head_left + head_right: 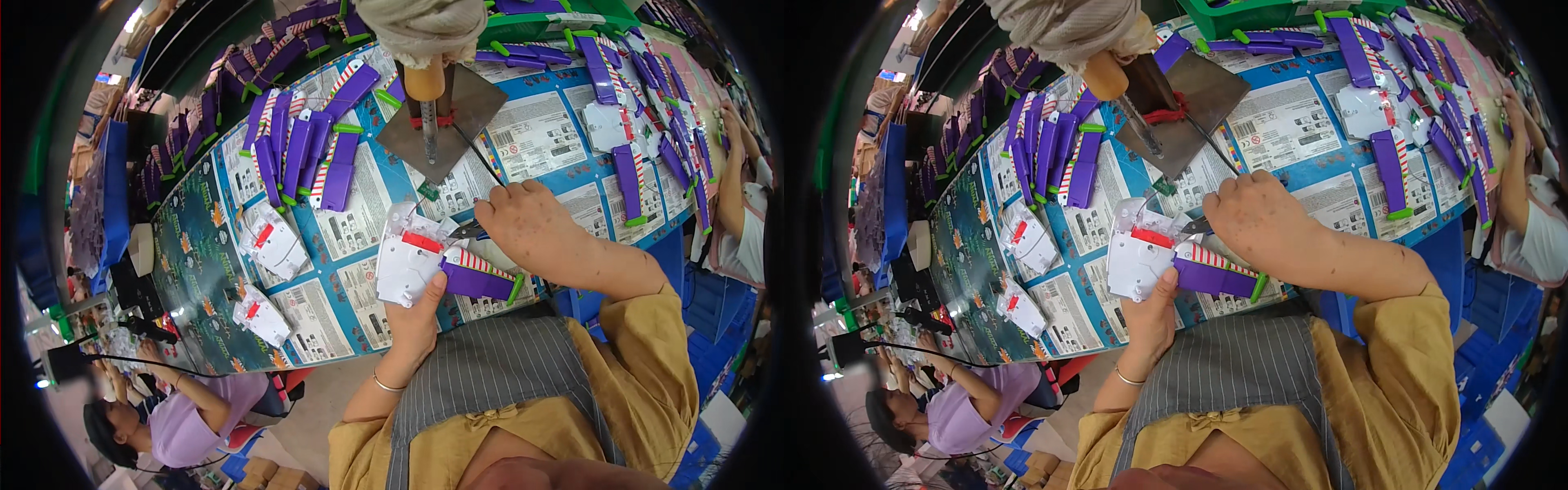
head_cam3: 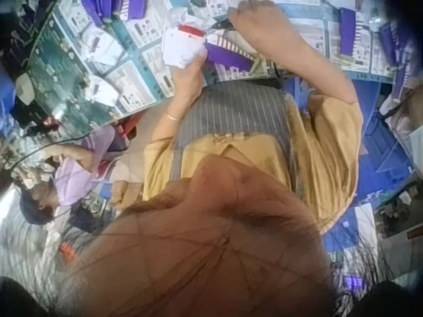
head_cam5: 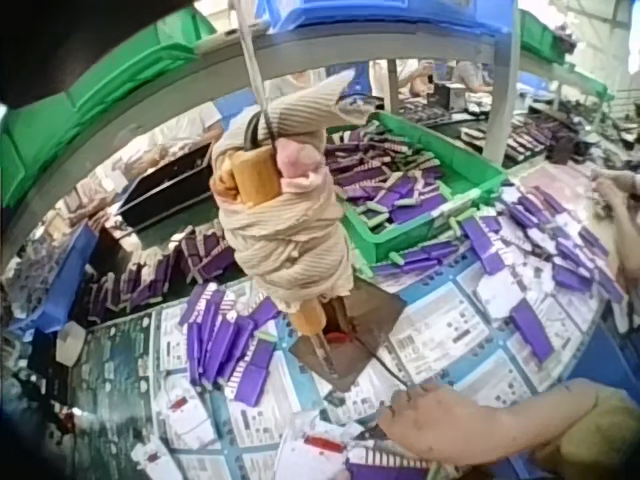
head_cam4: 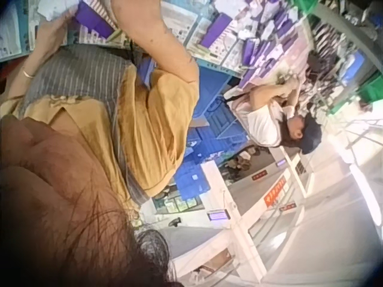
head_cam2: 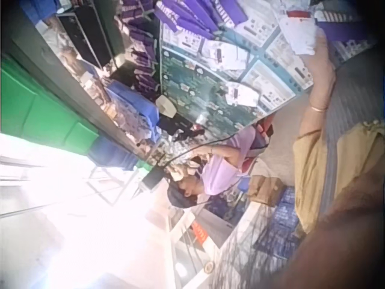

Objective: The person assembles toy wing units by attaching wing pieces into plastic housings, trimming wires using pliers, and pressing parts against a mounted heated tool.

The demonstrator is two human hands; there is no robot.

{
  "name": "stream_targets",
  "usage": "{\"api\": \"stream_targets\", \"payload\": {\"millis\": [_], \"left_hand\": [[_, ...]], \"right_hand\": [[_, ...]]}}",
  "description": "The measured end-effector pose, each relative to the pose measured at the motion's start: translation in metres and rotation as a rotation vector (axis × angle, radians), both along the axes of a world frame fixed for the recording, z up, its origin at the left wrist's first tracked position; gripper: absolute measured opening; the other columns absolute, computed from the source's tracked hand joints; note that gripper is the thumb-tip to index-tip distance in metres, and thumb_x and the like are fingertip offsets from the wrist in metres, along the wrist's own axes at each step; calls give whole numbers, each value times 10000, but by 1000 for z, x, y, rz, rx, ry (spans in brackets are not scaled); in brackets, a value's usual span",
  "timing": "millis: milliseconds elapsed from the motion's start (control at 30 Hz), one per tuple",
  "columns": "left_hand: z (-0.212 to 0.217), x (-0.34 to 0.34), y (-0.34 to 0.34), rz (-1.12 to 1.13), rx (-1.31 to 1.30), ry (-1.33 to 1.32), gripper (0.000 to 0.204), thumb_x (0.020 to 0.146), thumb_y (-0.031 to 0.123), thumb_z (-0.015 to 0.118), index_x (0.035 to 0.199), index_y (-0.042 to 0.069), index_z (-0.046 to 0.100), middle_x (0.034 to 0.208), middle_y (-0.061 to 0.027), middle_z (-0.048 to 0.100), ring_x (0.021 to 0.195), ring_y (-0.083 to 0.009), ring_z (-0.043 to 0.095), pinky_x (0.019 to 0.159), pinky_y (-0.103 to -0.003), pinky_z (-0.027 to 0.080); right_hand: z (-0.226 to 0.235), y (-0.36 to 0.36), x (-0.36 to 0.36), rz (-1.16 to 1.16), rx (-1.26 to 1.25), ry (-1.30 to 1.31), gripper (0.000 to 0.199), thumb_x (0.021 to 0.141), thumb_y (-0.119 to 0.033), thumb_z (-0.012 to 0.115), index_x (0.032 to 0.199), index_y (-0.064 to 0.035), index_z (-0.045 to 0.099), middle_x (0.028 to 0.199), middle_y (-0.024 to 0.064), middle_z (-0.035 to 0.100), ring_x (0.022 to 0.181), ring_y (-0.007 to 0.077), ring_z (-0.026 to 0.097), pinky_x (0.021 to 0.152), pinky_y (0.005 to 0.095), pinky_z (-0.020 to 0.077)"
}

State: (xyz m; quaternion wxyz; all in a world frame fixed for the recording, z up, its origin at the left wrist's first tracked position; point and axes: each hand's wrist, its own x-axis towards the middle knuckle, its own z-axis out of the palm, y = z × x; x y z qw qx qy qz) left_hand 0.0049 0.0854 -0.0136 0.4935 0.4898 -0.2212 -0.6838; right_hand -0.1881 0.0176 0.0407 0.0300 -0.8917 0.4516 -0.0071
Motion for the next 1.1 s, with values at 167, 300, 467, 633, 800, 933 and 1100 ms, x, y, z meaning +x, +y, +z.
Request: {"api": "stream_targets", "payload": {"millis": [167, 300, 467, 633, 800, 933, 1100], "left_hand": [[7, 13, -25, -134, -68, -108, 479, 769, 56, 690, 1183, -3, 457, 1081, -74, 566, 986, -179, 550, 874, -308, 430], [13, 11, -47, -91, 142, 102, 444, 786, 57, 674, 1181, 33, 471, 1068, -74, 586, 944, -177, 589, 792, -290, 493], [11, 0, -70, -65, 92, 141, 411, 819, 56, 634, 1189, 41, 455, 1064, -84, 587, 938, -182, 599, 762, -294, 534], [15, -8, -85, -45, 44, 107, 403, 821, 26, 618, 1189, 42, 452, 1072, -86, 583, 953, -186, 598, 796, -311, 536], [22, -11, -88, -15, 6, 70, 420, 827, 24, 600, 1211, 45, 433, 1093, -87, 573, 949, -185, 595, 798, -307, 531], [20, -14, -89, -6, -4, 56, 424, 825, 24, 603, 1213, 44, 432, 1095, -93, 572, 951, -187, 594, 796, -309, 531], [23, -15, -85, 15, 23, 64, 405, 821, 15, 614, 1191, 41, 454, 1080, -82, 577, 946, -180, 593, 786, -300, 528]], "right_hand": [[-14, -20, -2, 55, 14, -6, 91, 666, -103, 569, 737, -50, 546, 677, 95, 569, 644, 224, 601, 592, 330, 458], [-27, -33, -6, -21, 26, -113, 74, 697, -113, 554, 728, -51, 583, 649, 96, 605, 623, 232, 625, 566, 350, 476], [-29, -50, -9, -142, 76, -196, 97, 718, -94, 538, 763, -49, 611, 688, 120, 635, 643, 254, 644, 563, 368, 488], [-34, -57, -16, -242, 176, -284, 161, 648, -77, 593, 788, 3, 596, 713, 177, 624, 687, 312, 635, 633, 396, 500], [-31, -60, -16, -270, 223, -312, 183, 664, -99, 603, 814, 5, 597, 727, 180, 628, 701, 318, 636, 642, 398, 500], [-35, -63, -15, -269, 269, -330, 204, 689, -145, 618, 828, 2, 598, 735, 177, 631, 716, 317, 639, 651, 395, 502], [-36, -63, -15, -274, 305, -280, 220, 694, -168, 627, 834, -1, 601, 748, 177, 635, 726, 315, 641, 661, 393, 504]]}}
